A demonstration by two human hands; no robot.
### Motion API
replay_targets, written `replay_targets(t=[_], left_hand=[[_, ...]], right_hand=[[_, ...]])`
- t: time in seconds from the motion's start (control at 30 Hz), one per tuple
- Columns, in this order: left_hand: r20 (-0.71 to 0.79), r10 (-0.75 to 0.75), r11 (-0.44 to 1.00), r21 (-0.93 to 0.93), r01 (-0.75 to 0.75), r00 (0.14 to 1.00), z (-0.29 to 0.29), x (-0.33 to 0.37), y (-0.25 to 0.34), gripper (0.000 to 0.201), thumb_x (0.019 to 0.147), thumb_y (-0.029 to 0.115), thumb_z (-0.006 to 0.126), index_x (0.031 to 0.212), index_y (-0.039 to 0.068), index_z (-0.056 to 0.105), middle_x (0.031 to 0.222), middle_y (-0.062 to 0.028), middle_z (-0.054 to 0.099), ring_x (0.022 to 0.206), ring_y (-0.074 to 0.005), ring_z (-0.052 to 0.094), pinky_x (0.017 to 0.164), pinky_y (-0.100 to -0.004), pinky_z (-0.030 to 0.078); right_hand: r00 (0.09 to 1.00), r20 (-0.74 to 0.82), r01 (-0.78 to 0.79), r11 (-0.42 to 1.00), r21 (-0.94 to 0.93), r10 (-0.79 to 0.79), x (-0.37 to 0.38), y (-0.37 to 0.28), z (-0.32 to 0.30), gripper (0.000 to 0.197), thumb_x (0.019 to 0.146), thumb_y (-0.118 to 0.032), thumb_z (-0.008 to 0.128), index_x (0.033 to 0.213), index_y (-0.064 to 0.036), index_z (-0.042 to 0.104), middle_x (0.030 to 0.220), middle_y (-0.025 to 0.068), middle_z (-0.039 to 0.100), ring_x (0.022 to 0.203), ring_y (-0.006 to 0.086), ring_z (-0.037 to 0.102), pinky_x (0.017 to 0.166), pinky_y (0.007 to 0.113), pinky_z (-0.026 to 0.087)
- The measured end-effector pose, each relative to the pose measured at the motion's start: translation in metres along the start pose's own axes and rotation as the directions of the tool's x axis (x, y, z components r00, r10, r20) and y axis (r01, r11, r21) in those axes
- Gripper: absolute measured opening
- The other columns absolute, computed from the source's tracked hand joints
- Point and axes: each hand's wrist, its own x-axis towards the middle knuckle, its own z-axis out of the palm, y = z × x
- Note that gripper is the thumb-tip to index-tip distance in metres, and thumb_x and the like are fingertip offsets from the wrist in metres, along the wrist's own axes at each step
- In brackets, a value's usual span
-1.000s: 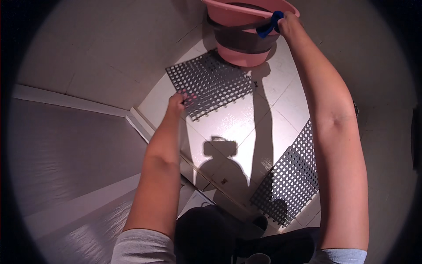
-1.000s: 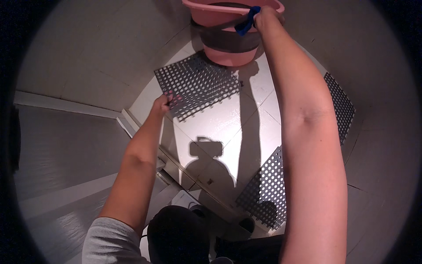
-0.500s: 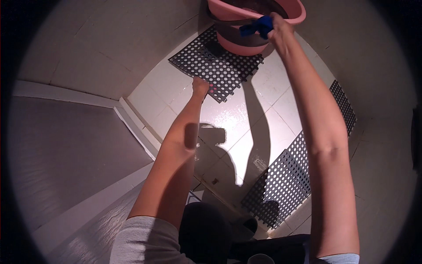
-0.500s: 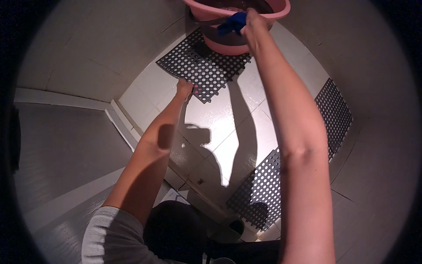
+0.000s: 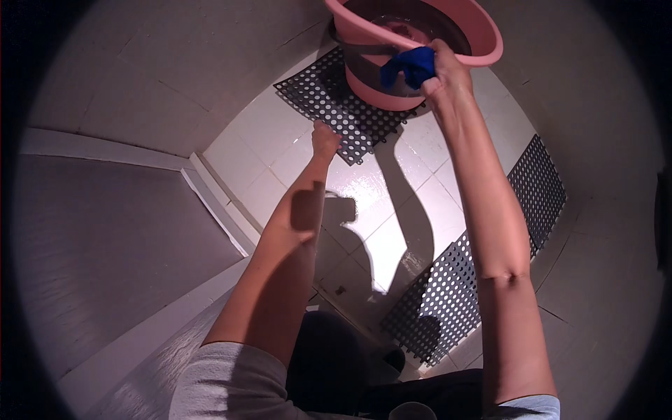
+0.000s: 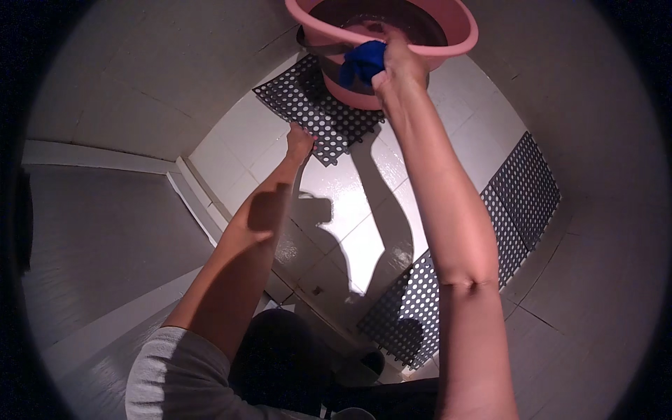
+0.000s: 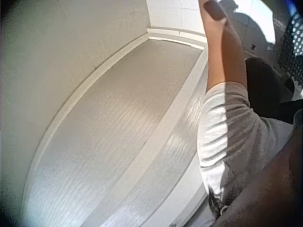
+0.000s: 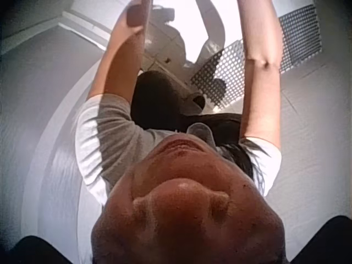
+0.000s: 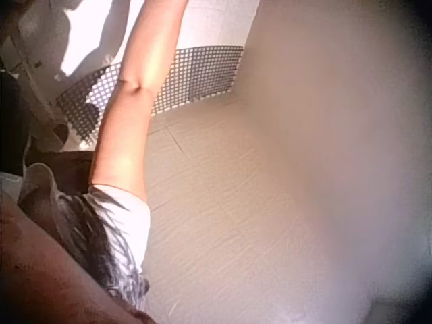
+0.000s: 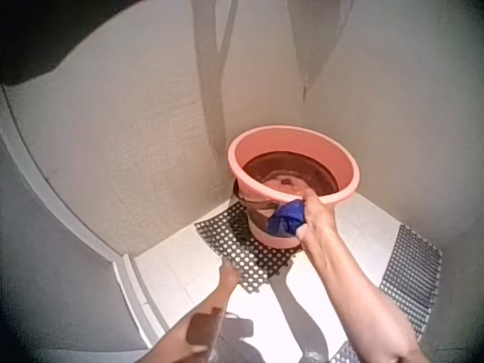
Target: The person wipes the toilet seat and lid using a cloth, cleans the sink area with water and a cloth, and subsequently wipes down plastic bathroom floor mats while sitting on the floor.
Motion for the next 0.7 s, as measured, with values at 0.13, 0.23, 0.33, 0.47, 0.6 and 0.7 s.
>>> replay_targets(t=[0.13,0.23,0.33,0.47,0.6,0.7], left_hand=[[0.042,-0.026,0.999,-0.036,0.028,0.999,0.001,0.001,0.0,0.036,0.069,-0.007,0.058,0.1,-0.005,0.038,0.092,-0.0185,0.057,0.074,-0.0286,0.063,0.049,-0.0328,0.055],[0.058,0.007,0.999,-0.048,-0.005,0.998,0.016,-0.003,0.0,0.035,0.07,-0.006,0.056,0.1,-0.005,0.039,0.095,-0.019,0.058,0.075,-0.03,0.062,0.051,-0.0333,0.055],[-0.038,0.207,0.943,0.275,-0.189,0.978,0.016,0.01,-0.013,0.035,0.07,0.003,0.057,0.101,-0.003,0.041,0.094,-0.0215,0.058,0.08,-0.038,0.059,0.068,-0.0413,0.051],[0.098,0.69,0.556,0.562,-0.612,0.717,-0.008,0.017,-0.039,0.035,0.068,0.008,0.056,0.102,0.0,0.046,0.088,-0.0228,0.058,0.082,-0.0392,0.057,0.078,-0.0403,0.047],[-0.146,0.152,0.988,0.047,-0.146,0.978,0.016,0.005,-0.015,0.027,0.071,0.008,0.055,0.097,-0.001,0.051,0.086,-0.0193,0.059,0.073,-0.0338,0.061,0.066,-0.0416,0.051],[-0.024,0.085,0.995,-0.041,-0.086,0.996,0.047,-0.001,-0.004,0.026,0.072,0.008,0.056,0.096,-0.002,0.051,0.086,-0.0187,0.059,0.072,-0.0326,0.061,0.063,-0.0418,0.051]], right_hand=[[0.994,-0.107,0.024,0.999,0.046,-0.019,-0.016,0.016,0.011,0.036,0.082,-0.012,0.053,0.108,0.0063,0.038,0.091,0.0191,0.053,0.069,0.0283,0.06,0.05,0.039,0.052],[0.994,-0.082,-0.067,0.996,0.053,0.071,-0.027,0.022,-0.001,0.045,0.081,-0.011,0.054,0.117,0.0083,0.035,0.101,0.0193,0.052,0.073,0.0262,0.06,0.057,0.035,0.051],[0.994,-0.057,-0.081,0.988,0.13,0.089,-0.037,0.038,0.011,0.041,0.08,-0.01,0.054,0.114,0.0078,0.039,0.101,0.0182,0.052,0.076,0.0249,0.059,0.059,0.035,0.051],[0.959,-0.004,-0.281,0.949,0.142,0.284,-0.063,0.049,0.042,0.041,0.081,-0.018,0.053,0.112,0.0063,0.042,0.101,0.0168,0.052,0.074,0.0215,0.058,0.058,0.032,0.05],[0.932,-0.119,-0.328,0.936,0.13,0.343,-0.073,0.08,0.06,0.052,0.081,-0.029,0.05,0.112,0.0114,0.043,0.108,0.0183,0.054,0.089,0.0236,0.054,0.077,0.031,0.043],[0.924,-0.21,-0.307,0.948,0.086,0.319,-0.058,0.084,0.05,0.049,0.078,-0.026,0.053,0.109,0.0109,0.047,0.109,0.0218,0.054,0.096,0.026,0.055,0.08,0.035,0.043]])
